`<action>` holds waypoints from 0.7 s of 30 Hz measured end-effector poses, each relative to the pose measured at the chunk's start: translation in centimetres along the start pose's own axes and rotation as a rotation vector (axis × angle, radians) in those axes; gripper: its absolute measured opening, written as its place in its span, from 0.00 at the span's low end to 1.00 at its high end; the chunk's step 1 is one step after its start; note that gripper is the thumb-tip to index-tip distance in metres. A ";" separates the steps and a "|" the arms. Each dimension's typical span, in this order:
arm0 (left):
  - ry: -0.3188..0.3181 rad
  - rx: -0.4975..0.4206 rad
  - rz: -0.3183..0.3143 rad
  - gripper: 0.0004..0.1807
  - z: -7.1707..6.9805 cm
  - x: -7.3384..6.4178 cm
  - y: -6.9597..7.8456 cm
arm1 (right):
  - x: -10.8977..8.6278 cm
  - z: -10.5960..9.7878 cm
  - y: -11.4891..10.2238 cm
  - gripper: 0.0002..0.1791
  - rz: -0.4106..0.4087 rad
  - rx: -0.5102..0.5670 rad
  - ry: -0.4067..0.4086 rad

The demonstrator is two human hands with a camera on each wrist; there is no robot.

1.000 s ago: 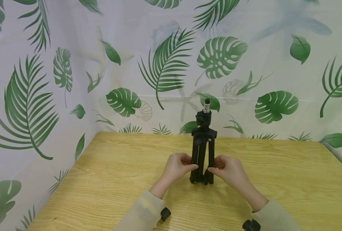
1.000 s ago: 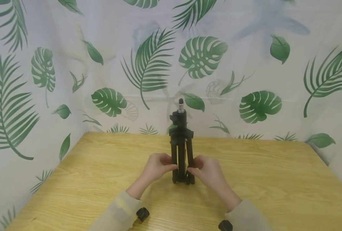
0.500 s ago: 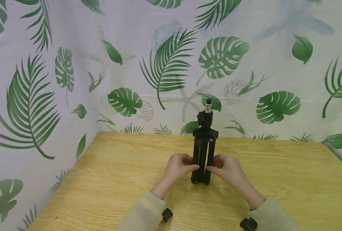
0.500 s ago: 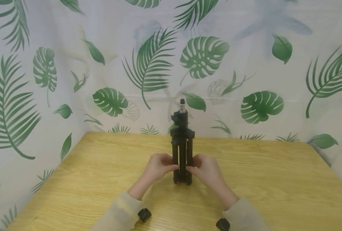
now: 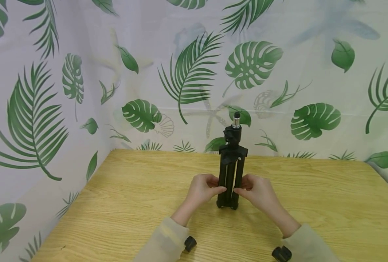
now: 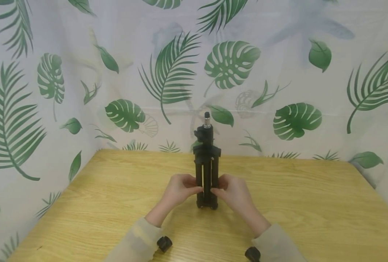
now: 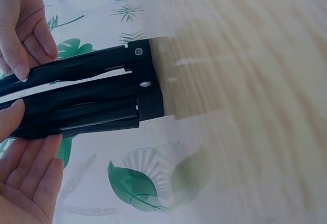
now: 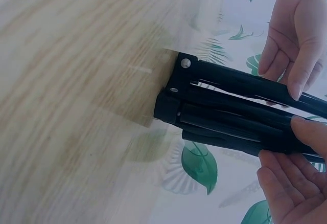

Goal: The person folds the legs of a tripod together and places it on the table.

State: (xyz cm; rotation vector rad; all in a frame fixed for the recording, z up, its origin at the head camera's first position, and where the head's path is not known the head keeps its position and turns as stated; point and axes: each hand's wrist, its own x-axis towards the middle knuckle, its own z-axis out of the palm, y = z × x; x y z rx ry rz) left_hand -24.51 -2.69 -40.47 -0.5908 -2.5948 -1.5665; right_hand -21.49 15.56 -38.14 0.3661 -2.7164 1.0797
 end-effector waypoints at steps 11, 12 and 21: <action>-0.025 0.087 0.051 0.09 -0.4 0.1 0.1 | 0.0 -0.8 0.7 0.07 -0.068 0.076 -0.011; -0.028 0.092 0.054 0.09 -0.4 0.1 0.1 | 0.0 -0.9 0.7 0.08 -0.066 0.080 -0.006; -0.074 0.118 0.067 0.10 -0.6 0.3 0.1 | 0.2 -1.2 1.1 0.11 -0.057 0.063 0.035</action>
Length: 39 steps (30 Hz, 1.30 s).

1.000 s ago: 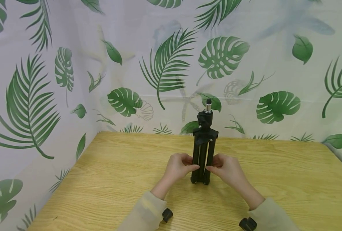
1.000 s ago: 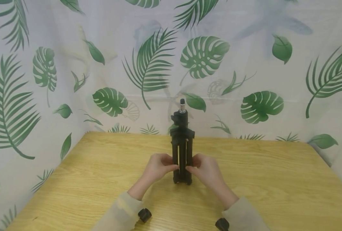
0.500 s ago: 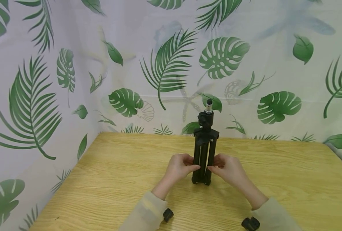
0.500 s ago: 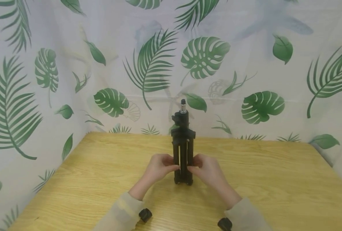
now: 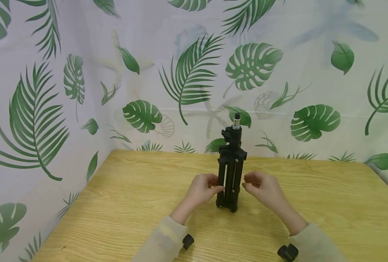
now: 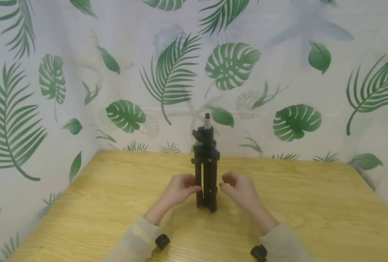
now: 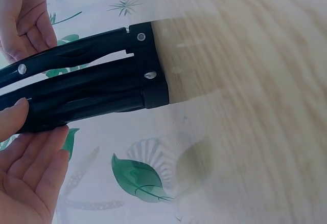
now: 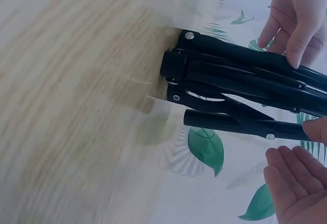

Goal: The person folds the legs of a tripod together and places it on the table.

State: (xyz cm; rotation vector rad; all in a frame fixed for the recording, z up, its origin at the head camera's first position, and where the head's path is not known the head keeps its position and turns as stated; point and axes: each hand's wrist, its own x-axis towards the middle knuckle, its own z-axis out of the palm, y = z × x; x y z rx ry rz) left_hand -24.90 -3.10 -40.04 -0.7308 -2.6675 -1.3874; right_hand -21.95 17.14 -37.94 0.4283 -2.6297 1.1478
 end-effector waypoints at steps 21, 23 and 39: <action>-0.070 -0.007 0.003 0.09 -0.4 0.6 -0.2 | 0.9 1.0 0.9 0.18 -0.029 0.011 -0.016; -0.073 -0.010 0.004 0.09 -0.4 0.6 -0.2 | 1.0 1.1 0.9 0.18 -0.025 0.034 -0.026; -0.083 -0.020 -0.019 0.09 -0.6 1.0 0.0 | 2.3 1.2 0.9 0.12 -0.004 0.098 -0.065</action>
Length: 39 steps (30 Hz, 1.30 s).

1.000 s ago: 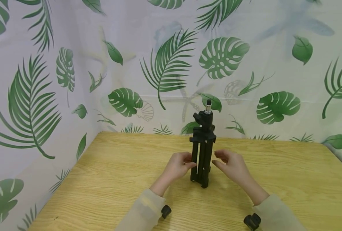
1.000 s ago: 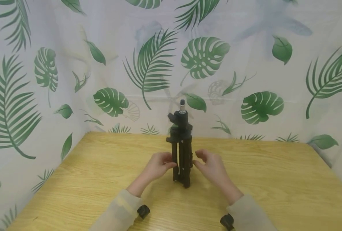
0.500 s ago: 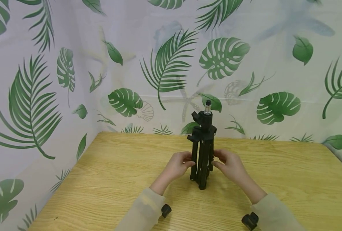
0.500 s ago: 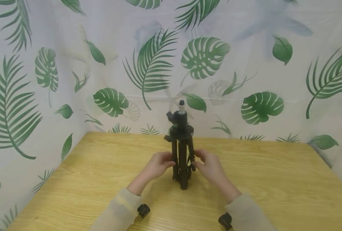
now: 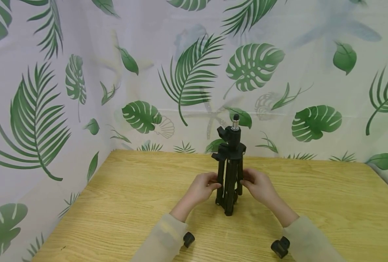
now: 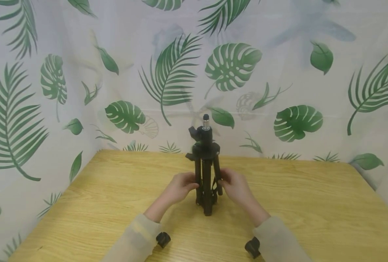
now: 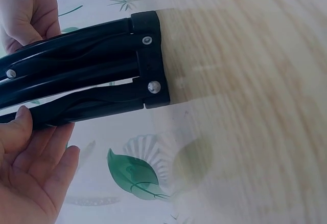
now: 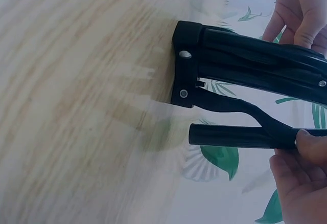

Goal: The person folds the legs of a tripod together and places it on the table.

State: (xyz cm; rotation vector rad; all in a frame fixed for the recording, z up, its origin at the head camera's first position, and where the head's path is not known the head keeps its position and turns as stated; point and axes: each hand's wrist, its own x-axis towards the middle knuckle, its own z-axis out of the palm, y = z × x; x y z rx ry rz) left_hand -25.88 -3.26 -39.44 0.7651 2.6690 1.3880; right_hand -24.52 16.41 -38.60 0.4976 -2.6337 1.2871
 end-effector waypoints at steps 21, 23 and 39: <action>0.068 0.024 0.032 0.14 -0.6 -1.0 -1.4 | -0.7 0.3 -0.2 0.11 -0.027 -0.048 0.035; 0.080 0.025 0.045 0.14 -0.7 -1.1 -1.5 | -0.8 0.4 -0.2 0.11 -0.026 -0.054 0.040; 0.039 -0.050 0.010 0.16 -1.1 -1.8 -1.1 | -1.6 0.4 -0.1 0.13 0.009 -0.108 0.081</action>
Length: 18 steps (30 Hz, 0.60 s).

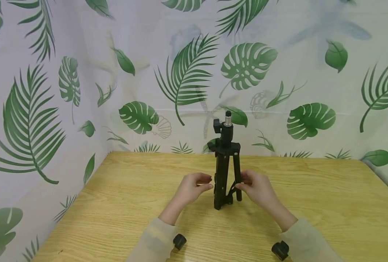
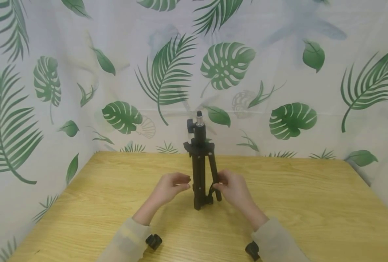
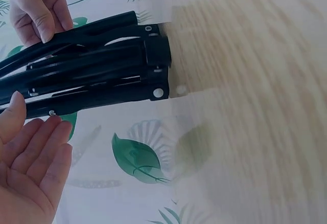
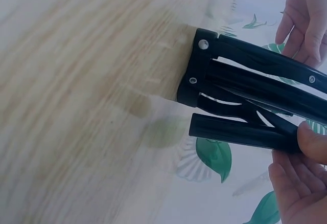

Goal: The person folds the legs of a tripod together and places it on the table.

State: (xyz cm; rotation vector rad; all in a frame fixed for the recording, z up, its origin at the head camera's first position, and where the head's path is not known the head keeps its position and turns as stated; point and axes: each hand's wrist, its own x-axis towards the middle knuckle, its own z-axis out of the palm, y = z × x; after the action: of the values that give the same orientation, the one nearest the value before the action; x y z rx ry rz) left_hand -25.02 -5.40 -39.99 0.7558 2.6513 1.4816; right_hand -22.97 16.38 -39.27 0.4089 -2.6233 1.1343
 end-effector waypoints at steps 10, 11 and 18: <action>-0.004 -0.034 0.018 0.16 0.5 0.1 0.5 | -0.2 -0.2 -0.4 0.12 0.024 0.001 0.006; -0.002 -0.037 0.021 0.16 0.6 0.2 0.5 | -0.3 -0.2 -0.5 0.12 0.027 0.000 0.003; 0.011 -0.022 0.025 0.16 1.0 0.3 0.5 | -0.6 -0.3 -0.7 0.12 0.059 -0.028 -0.012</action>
State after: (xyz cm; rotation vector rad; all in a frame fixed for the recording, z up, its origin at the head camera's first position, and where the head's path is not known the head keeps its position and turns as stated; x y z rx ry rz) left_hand -24.88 -4.27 -40.02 0.7841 2.6382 1.5230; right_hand -22.16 16.24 -38.79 0.3353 -2.6745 1.1155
